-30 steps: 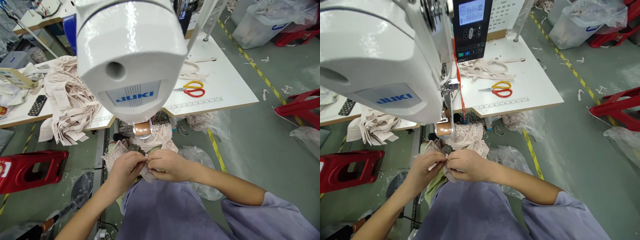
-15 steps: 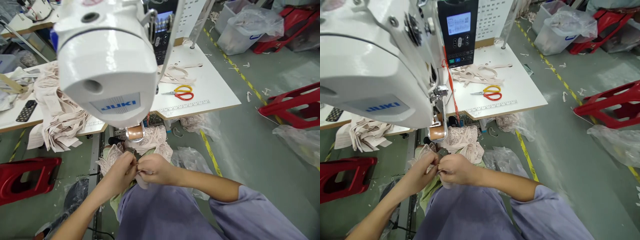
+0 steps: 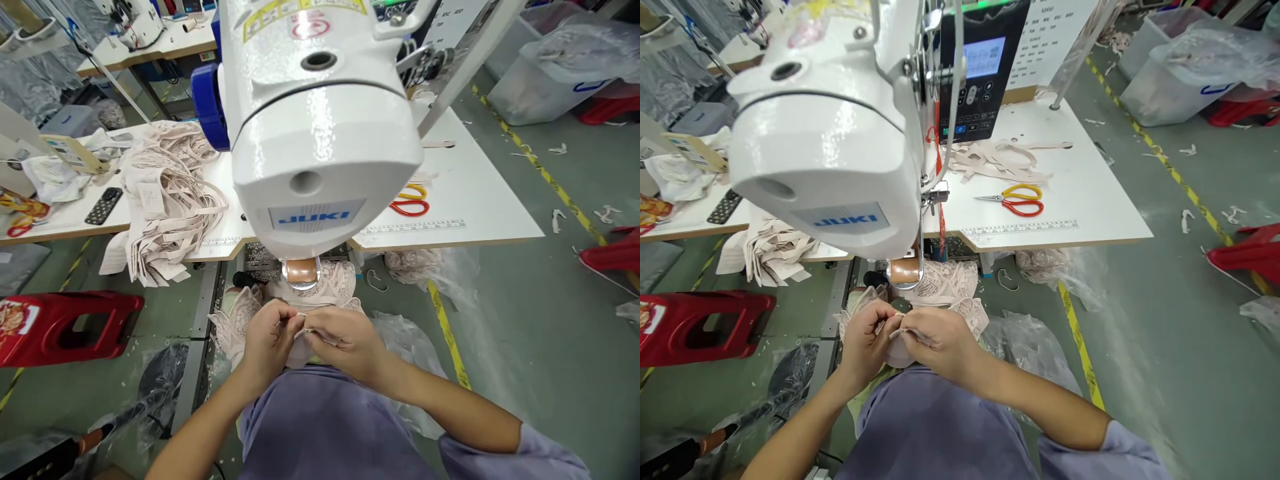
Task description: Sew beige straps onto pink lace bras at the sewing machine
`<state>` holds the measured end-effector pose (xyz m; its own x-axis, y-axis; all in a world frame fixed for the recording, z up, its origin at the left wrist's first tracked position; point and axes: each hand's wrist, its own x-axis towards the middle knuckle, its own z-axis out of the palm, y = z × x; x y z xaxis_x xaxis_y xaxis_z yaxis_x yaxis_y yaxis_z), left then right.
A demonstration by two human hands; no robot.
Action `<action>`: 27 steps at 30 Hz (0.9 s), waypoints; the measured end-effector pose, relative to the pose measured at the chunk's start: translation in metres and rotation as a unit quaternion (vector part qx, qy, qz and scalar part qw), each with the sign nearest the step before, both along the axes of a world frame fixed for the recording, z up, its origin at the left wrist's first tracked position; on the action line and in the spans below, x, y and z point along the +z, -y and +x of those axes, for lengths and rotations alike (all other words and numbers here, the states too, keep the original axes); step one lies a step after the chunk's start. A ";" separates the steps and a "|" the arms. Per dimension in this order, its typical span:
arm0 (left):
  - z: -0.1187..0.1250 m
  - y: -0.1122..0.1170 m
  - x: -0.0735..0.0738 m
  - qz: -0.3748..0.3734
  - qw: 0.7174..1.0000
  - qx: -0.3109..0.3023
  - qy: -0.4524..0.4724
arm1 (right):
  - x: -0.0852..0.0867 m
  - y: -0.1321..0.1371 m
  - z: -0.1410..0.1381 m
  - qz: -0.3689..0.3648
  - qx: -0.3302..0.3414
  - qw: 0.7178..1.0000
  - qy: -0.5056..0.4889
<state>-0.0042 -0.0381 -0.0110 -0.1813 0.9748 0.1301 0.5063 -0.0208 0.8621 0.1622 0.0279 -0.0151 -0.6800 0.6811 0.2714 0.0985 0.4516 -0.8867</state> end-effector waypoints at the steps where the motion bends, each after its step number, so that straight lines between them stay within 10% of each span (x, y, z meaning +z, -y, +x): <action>1: 0.000 -0.001 0.000 0.012 1.000 -0.001 -0.014 | -0.001 0.000 0.000 -0.016 0.000 1.000 0.004; 13: 0.000 -0.002 0.009 0.079 0.991 -0.025 -0.102 | 0.012 -0.024 0.010 -0.005 -0.088 0.987 0.133; 27: -0.002 -0.007 0.025 0.148 0.975 -0.099 -0.132 | 0.029 -0.038 0.018 -0.148 0.073 0.978 0.131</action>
<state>-0.0059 -0.0312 0.0136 0.0845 0.8995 0.4286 0.6705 -0.3695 0.6433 0.1802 0.0660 0.0140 -0.7957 0.5939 -0.1187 0.2932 0.2062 -0.9336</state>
